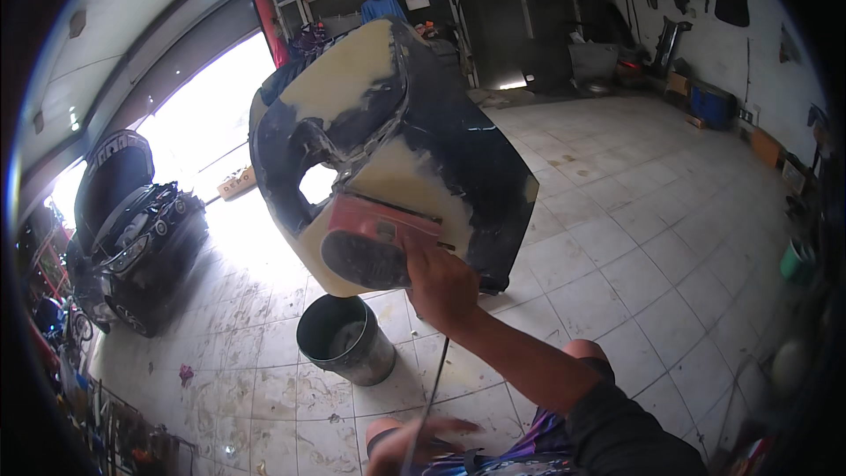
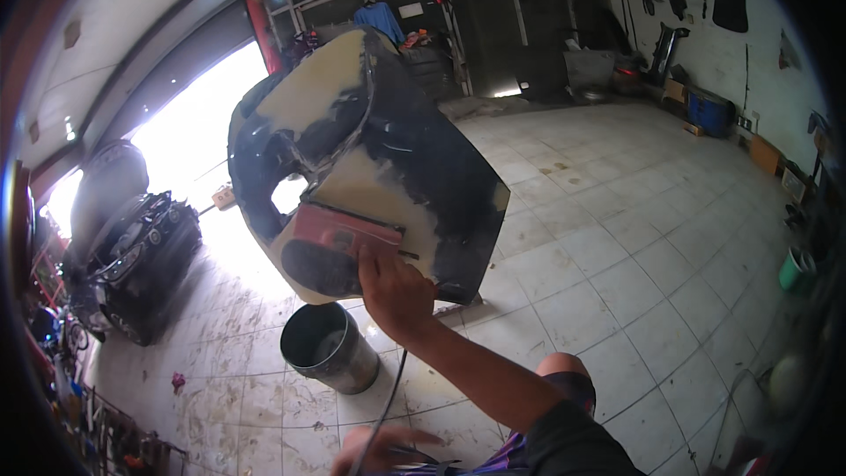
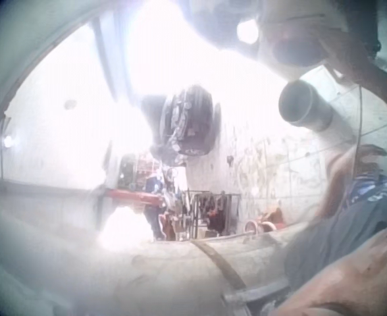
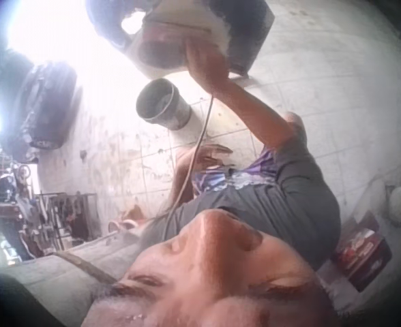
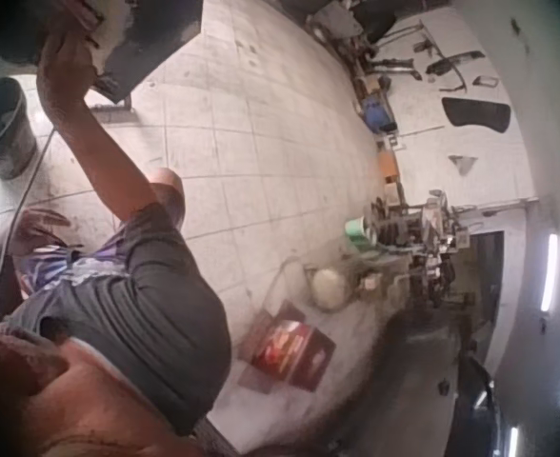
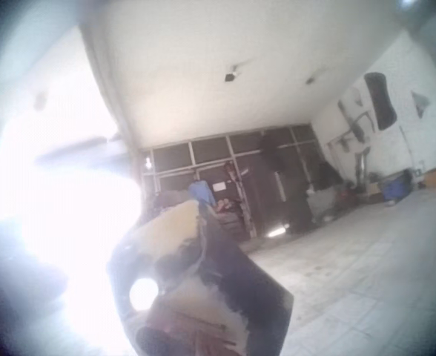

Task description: The person sands a detached car bumper using a handheld electric sander, moving it across the surface to smooth the filler. The person then stops, walks to a workbench, and adjusts the sander's sandpaper pad.

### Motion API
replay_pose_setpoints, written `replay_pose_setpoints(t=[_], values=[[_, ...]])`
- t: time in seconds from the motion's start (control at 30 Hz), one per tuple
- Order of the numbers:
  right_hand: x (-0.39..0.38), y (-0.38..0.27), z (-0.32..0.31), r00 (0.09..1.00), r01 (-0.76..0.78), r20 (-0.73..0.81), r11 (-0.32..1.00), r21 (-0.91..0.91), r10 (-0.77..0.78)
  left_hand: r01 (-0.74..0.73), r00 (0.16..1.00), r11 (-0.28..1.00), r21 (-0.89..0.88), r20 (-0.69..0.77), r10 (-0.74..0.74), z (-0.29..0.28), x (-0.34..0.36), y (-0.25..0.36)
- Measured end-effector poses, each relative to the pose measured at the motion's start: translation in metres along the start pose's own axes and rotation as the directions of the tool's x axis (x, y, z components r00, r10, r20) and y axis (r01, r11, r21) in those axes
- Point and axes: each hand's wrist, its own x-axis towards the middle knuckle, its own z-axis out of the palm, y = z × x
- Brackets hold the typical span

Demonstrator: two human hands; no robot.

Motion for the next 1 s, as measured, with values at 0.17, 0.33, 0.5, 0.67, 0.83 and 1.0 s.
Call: replay_pose_setpoints(t=[0.17,0.33,0.5,0.67,0.83,1.0], values=[[0.003,-0.024,0.005,0.974,-0.139,-0.147,0.966,0.219,0.174,-0.302,0.382,0.782,0.545,-0.682,0.623,0.025,0.057,0.088],[0.001,-0.046,0.016,0.955,-0.238,-0.102,0.923,0.303,0.28,-0.157,0.09,0.941,0.3,-0.945,0.316,-0.069,0.102,0.12],[-0.003,-0.055,0.028,0.98,-0.189,0.167,0.793,0.58,0.112,0.08,-0.062,0.985,0.155,-0.985,0.16,-0.119,0.108,0.125],[-0.021,0.011,0.026,0.931,0.108,0.082,0.481,0.87,-0.357,0.214,-0.38,0.926,0.312,-0.846,0.373,-0.144,0.108,0.103],[-0.081,0.199,0.014,0.904,-0.198,0.063,0.283,0.938,0.424,0.133,-0.491,0.917,0.377,-0.778,0.391,-0.151,0.119,0.082],[-0.123,0.286,0.099,0.797,-0.563,0.582,-0.549,0.618,-0.162,0.267,-0.455,0.868,0.419,-0.739,0.497,-0.155,0.129,0.087]])
